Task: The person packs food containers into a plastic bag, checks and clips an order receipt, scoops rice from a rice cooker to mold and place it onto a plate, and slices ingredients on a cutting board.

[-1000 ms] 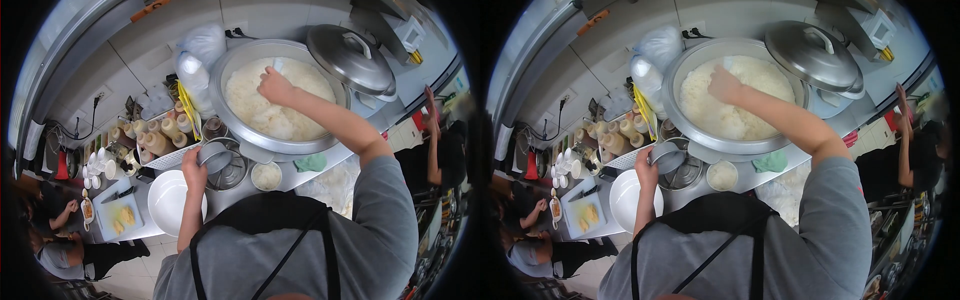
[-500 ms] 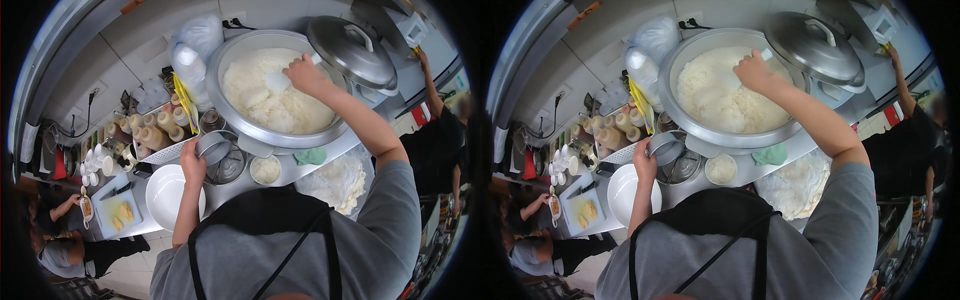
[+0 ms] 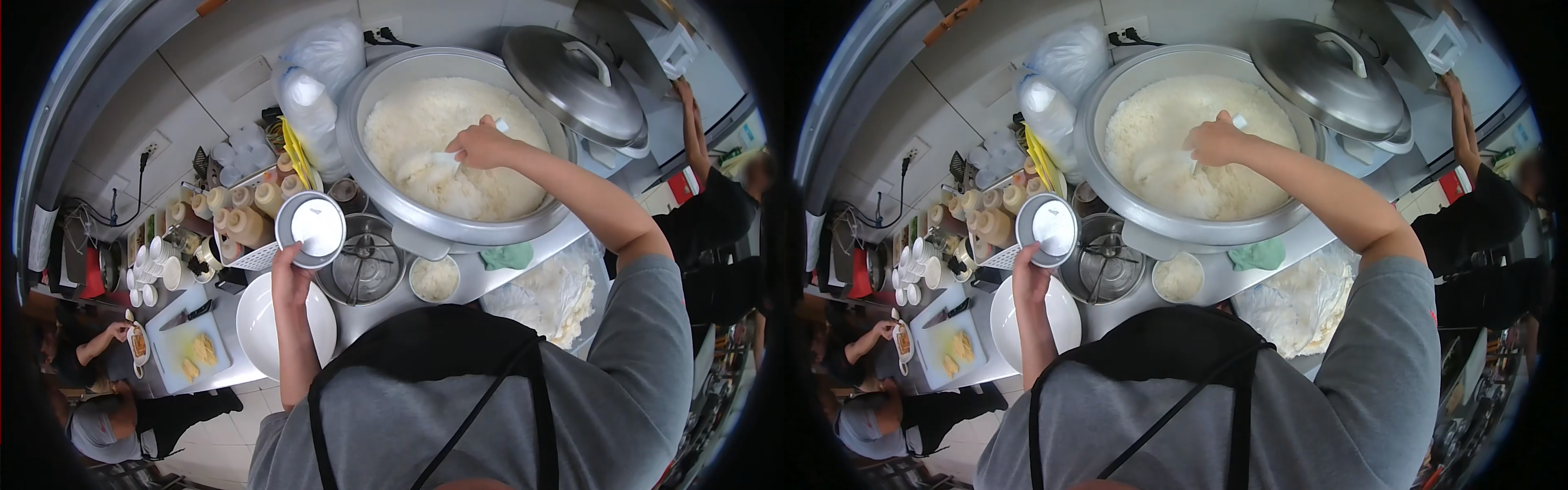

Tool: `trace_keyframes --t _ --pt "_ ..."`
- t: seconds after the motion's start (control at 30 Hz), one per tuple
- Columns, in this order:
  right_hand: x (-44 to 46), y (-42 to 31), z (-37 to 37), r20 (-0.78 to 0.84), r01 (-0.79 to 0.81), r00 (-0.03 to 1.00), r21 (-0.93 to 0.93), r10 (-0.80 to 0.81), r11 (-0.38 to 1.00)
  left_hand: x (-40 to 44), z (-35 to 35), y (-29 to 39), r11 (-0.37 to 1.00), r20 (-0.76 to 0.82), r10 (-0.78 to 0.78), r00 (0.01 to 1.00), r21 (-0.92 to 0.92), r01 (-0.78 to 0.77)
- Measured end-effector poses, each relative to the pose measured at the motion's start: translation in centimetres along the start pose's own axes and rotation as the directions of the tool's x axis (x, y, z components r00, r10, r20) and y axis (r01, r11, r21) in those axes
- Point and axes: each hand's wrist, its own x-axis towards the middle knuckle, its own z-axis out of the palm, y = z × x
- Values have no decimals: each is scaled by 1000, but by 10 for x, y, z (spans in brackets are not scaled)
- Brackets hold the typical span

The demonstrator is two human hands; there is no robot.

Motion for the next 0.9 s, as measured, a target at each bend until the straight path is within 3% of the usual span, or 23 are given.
trace_keyframes --t 0.1,0.2,0.43,0.53,0.63,0.73,0.83,0.9 --pt "0 1 4 -13 25 1000 96 -24 995 1 0 8 994 177 10 984 -106 9" --pt "1 -2 4 93 -6 996 137 -6 991 -4 16 17 985 192 61 980 -173 -27" --pt "5 5 25 98 -15 995 233 -8 972 -7 39 34 980 279 102 955 -190 -49" --pt "5 0 35 95 6 994 365 -44 931 -7 52 40 976 303 124 945 -208 -62" --pt "-2 -9 25 141 14 989 232 -48 973 -5 61 44 981 372 141 918 -181 -77" --pt "-15 -2 19 17 88 995 277 -96 957 -1 75 50 982 411 177 894 -128 -136" --pt "-34 6 -8 129 50 986 366 -104 929 8 96 55 983 414 179 892 -36 -181" --pt "-41 17 -24 174 13 978 511 -118 859 15 109 54 953 353 214 911 129 -274"
